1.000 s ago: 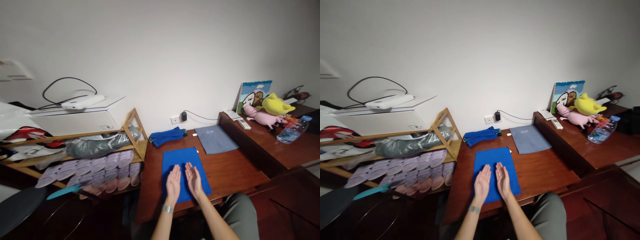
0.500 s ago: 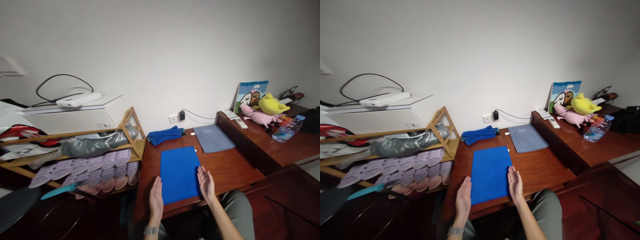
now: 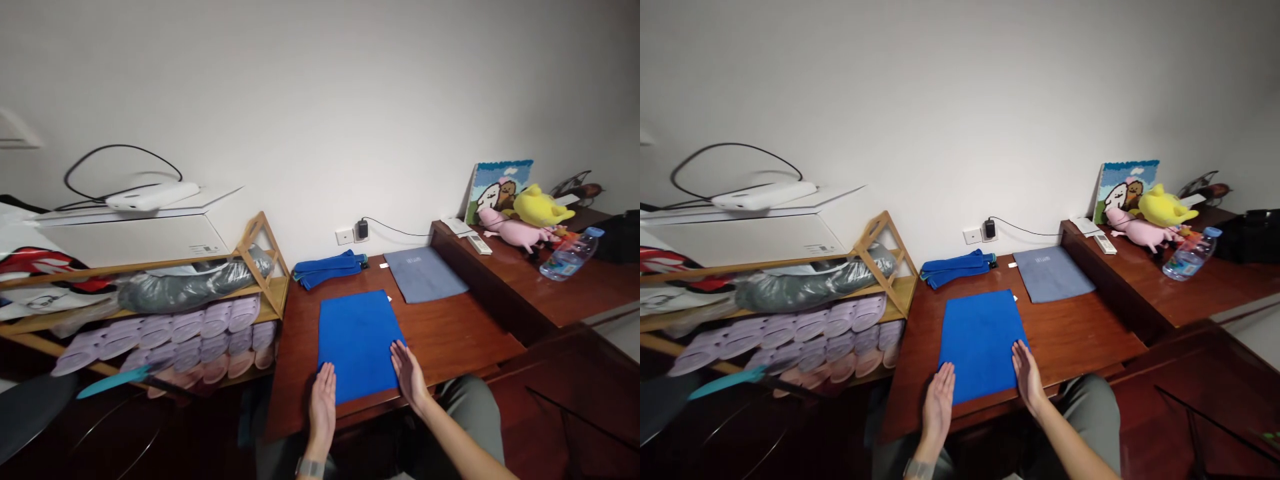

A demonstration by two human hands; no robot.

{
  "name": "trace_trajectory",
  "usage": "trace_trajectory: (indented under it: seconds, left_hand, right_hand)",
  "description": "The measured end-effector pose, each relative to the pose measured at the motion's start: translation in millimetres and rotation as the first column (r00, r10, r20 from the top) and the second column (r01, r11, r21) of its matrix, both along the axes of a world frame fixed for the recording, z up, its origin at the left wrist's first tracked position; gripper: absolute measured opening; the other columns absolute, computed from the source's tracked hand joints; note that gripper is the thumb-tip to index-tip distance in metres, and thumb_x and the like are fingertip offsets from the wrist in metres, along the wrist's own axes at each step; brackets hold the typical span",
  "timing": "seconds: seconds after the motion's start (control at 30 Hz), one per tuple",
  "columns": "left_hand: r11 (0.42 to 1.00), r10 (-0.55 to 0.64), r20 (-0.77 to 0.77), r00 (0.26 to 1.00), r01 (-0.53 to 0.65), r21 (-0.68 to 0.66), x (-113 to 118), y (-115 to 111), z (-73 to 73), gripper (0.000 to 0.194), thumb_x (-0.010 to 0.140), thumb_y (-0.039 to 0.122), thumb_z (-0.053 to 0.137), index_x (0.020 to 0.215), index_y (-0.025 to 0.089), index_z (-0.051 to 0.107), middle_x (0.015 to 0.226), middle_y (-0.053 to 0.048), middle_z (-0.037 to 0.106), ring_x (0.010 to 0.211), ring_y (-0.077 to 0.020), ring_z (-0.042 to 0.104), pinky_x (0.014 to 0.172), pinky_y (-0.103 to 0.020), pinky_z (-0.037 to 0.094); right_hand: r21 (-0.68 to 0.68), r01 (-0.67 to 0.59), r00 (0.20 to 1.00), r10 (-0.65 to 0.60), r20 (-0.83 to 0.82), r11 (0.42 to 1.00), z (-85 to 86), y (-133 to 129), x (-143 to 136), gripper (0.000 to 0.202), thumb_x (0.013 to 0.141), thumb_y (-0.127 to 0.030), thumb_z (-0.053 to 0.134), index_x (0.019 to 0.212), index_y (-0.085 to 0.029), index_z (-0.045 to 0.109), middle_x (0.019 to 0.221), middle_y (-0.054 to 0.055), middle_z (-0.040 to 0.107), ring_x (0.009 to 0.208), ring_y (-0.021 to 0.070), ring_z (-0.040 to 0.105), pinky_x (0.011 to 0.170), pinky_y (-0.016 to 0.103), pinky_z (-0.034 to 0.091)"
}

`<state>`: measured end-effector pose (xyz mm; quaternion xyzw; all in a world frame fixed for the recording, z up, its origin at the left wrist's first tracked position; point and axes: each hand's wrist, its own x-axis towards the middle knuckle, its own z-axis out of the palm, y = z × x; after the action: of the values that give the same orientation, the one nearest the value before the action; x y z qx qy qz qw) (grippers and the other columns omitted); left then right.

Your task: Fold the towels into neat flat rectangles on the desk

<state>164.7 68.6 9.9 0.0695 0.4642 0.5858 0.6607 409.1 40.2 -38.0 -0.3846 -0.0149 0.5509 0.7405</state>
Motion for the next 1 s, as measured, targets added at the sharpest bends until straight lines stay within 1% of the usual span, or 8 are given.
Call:
trace_trajectory:
  seconds: [0.2, 0.37, 0.47, 0.53, 0.6, 0.77, 0.87, 1.0]
  left_hand:
    - [0.995, 0.094, -0.085, 0.992, -0.092, 0.027, -22.3, -15.2, 2.2, 0.037, 0.1, 0.017, 0.048, 0.102, 0.027, 0.083, 0.158, -0.006, 0.071, 0.165, -0.0253, 0.039, 0.136, -0.04, 0.033]
    - [0.968, -0.118, -0.049, 0.992, 0.126, 0.217, 33.8, -7.1, 19.8, 0.038, 0.1, 0.019, 0.052, 0.117, 0.021, 0.085, 0.152, -0.014, 0.074, 0.16, -0.0293, 0.049, 0.139, -0.046, 0.029]
    - [0.958, -0.233, -0.008, 0.972, 0.231, 0.169, 69.9, 3.0, 24.6, 0.036, 0.097, 0.017, 0.053, 0.113, 0.017, 0.085, 0.151, -0.02, 0.073, 0.158, -0.0321, 0.052, 0.138, -0.047, 0.032]
    - [0.975, -0.208, -0.002, 0.978, 0.208, 0.081, 73.3, 7.3, 20.2, 0.033, 0.094, 0.016, 0.055, 0.106, 0.019, 0.085, 0.151, -0.02, 0.074, 0.157, -0.0313, 0.053, 0.137, -0.046, 0.034]
    - [0.989, -0.144, -0.013, 0.989, 0.145, 0.024, 56.9, 8.1, 11.4, 0.029, 0.093, 0.018, 0.056, 0.103, 0.021, 0.083, 0.151, -0.017, 0.074, 0.159, -0.0292, 0.051, 0.137, -0.045, 0.034]
    - [0.999, 0.028, -0.079, 0.997, -0.024, 0.048, -19.0, -6.8, -10.9, 0.025, 0.093, 0.023, 0.059, 0.1, 0.027, 0.083, 0.142, -0.009, 0.08, 0.16, -0.0277, 0.049, 0.137, -0.043, 0.033]
    - [0.996, 0.075, -0.121, 0.99, -0.069, 0.059, -43.5, -19.9, -13.5, 0.022, 0.093, 0.028, 0.062, 0.096, 0.027, 0.084, 0.141, -0.01, 0.081, 0.159, -0.0312, 0.051, 0.137, -0.047, 0.034]
    - [0.994, 0.07, -0.16, 0.985, -0.056, 0.09, -32.3, -18.8, 0.0, 0.028, 0.096, 0.026, 0.057, 0.098, 0.032, 0.084, 0.141, -0.003, 0.081, 0.159, -0.0263, 0.052, 0.137, -0.045, 0.035]
  right_hand:
    - [-0.02, 0.048, 0.998, -0.047, 0.048, 0.999, 5.4, -18.6, 30.4, 0.044, 0.074, -0.058, 0.089, 0.107, -0.029, 0.086, 0.136, 0.009, 0.081, 0.159, 0.0335, 0.05, 0.138, 0.055, 0.03]
    - [0.121, -0.059, 0.998, 0.053, 0.046, 0.991, 29.4, -4.0, -22.7, 0.047, 0.081, -0.058, 0.086, 0.119, -0.03, 0.085, 0.144, 0.007, 0.078, 0.155, 0.0317, 0.055, 0.136, 0.054, 0.036]
    - [0.159, -0.132, 0.991, 0.129, 0.029, 0.978, 31.5, 10.3, -61.2, 0.052, 0.08, -0.059, 0.088, 0.122, -0.028, 0.084, 0.148, 0.009, 0.075, 0.154, 0.0309, 0.056, 0.135, 0.052, 0.036]
    - [0.117, -0.122, 0.993, 0.121, 0.014, 0.986, 21.9, 15.0, -67.2, 0.055, 0.074, -0.059, 0.091, 0.119, -0.028, 0.085, 0.147, 0.009, 0.076, 0.153, 0.0315, 0.057, 0.135, 0.052, 0.036]
    - [0.06, -0.044, 0.999, 0.043, 0.006, 0.997, 6.9, 13.4, -52.6, 0.054, 0.07, -0.06, 0.092, 0.114, -0.03, 0.085, 0.142, 0.008, 0.079, 0.152, 0.0326, 0.058, 0.135, 0.054, 0.035]
    - [0.001, 0.131, 0.99, -0.131, 0.051, 0.991, -20.4, -8.8, 17.1, 0.049, 0.071, -0.064, 0.089, 0.107, -0.031, 0.086, 0.135, 0.008, 0.081, 0.155, 0.0345, 0.055, 0.136, 0.058, 0.033]
    - [0.01, 0.112, 0.99, -0.112, 0.09, 0.994, -17.9, -18.2, 33.8, 0.051, 0.069, -0.062, 0.091, 0.109, -0.031, 0.086, 0.137, 0.009, 0.08, 0.155, 0.0341, 0.054, 0.137, 0.056, 0.031]
    - [0.055, 0.11, 0.988, -0.115, 0.104, 0.992, 2.8, -9.9, 16.0, 0.05, 0.071, -0.061, 0.091, 0.11, -0.032, 0.086, 0.14, 0.007, 0.08, 0.155, 0.0327, 0.055, 0.138, 0.055, 0.031]
